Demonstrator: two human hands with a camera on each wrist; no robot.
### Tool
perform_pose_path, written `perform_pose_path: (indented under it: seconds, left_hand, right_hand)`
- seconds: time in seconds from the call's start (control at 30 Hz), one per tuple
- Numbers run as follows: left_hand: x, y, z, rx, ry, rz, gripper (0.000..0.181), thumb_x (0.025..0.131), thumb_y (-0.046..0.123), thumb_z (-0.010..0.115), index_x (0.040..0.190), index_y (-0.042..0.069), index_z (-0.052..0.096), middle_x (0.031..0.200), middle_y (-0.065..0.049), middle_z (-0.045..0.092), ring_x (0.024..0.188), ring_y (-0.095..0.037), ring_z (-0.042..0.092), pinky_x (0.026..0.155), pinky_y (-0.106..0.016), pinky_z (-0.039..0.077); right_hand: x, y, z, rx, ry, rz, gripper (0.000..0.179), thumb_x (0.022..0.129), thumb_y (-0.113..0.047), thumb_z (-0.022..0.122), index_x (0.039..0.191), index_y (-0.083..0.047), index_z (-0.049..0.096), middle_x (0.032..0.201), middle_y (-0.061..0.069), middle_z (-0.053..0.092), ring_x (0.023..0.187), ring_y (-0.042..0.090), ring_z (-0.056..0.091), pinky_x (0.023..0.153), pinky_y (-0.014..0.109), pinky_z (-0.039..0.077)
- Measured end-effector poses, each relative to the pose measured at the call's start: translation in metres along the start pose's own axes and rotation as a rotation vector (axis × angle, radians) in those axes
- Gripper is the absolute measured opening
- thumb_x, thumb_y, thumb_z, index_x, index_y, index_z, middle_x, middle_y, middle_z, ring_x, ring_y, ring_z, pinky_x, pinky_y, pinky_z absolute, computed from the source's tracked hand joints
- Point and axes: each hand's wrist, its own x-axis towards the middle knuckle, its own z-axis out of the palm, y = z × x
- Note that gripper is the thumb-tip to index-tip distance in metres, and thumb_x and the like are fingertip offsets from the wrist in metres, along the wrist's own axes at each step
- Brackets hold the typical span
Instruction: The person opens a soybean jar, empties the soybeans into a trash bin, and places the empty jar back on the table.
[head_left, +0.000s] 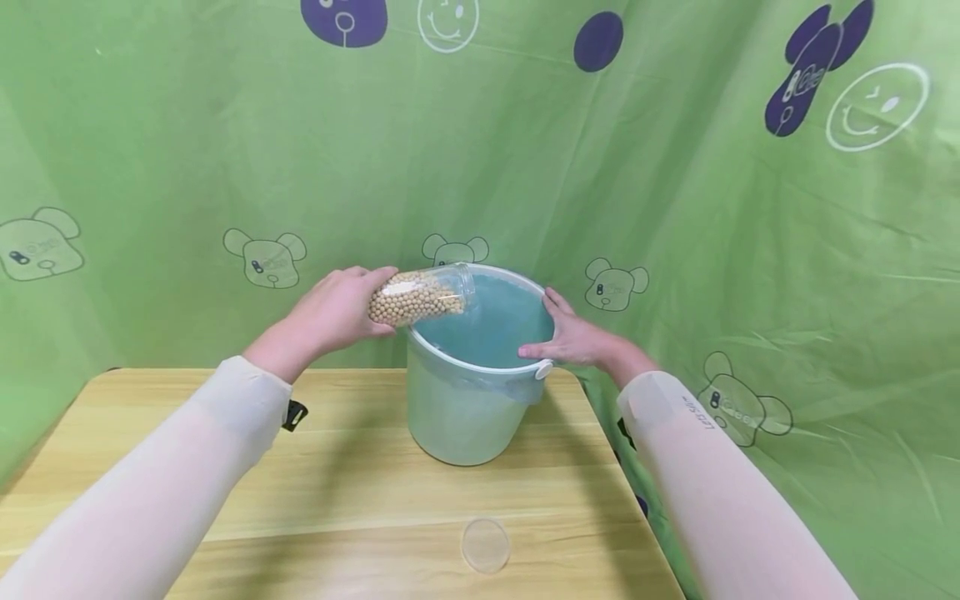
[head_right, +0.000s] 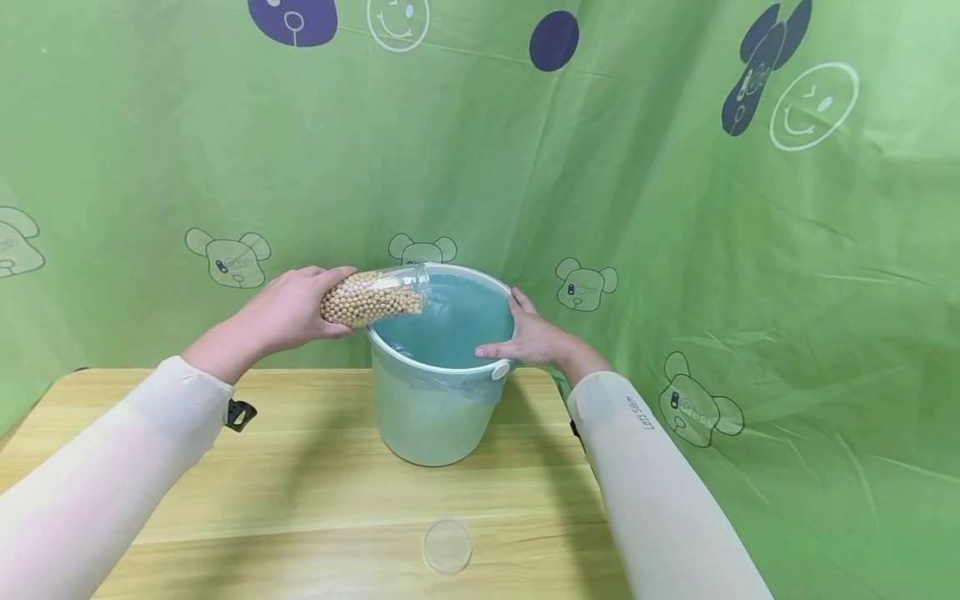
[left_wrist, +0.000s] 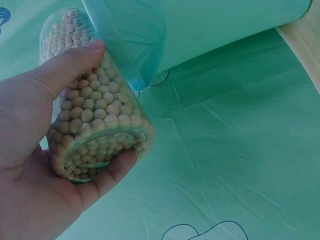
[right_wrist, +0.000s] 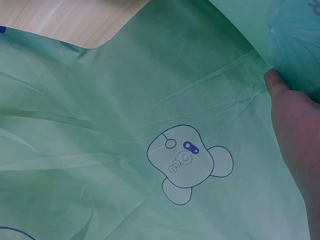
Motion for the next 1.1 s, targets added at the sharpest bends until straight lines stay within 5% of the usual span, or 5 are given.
perform_pose_path:
  seconds: [1.1]
  left_hand:
    - [0.0036,0.0080,-0.0055,0.112,-0.029,0.015,0.095,0.076,0.037,0.086,0.155,0.017,0.037,0.142,-0.020,0.056,0.126,-0.043,0.055,0.107,-0.061,0.048]
  right_hand:
    - [-0.0012,-0.0005,0.0008,0.017,0.021,-0.001,0.133,0.076,-0.063,0.078,0.161,-0.009,-0.010,0.169,0.009,-0.020,0.156,0.046,0.004,0.124,0.067,0.015]
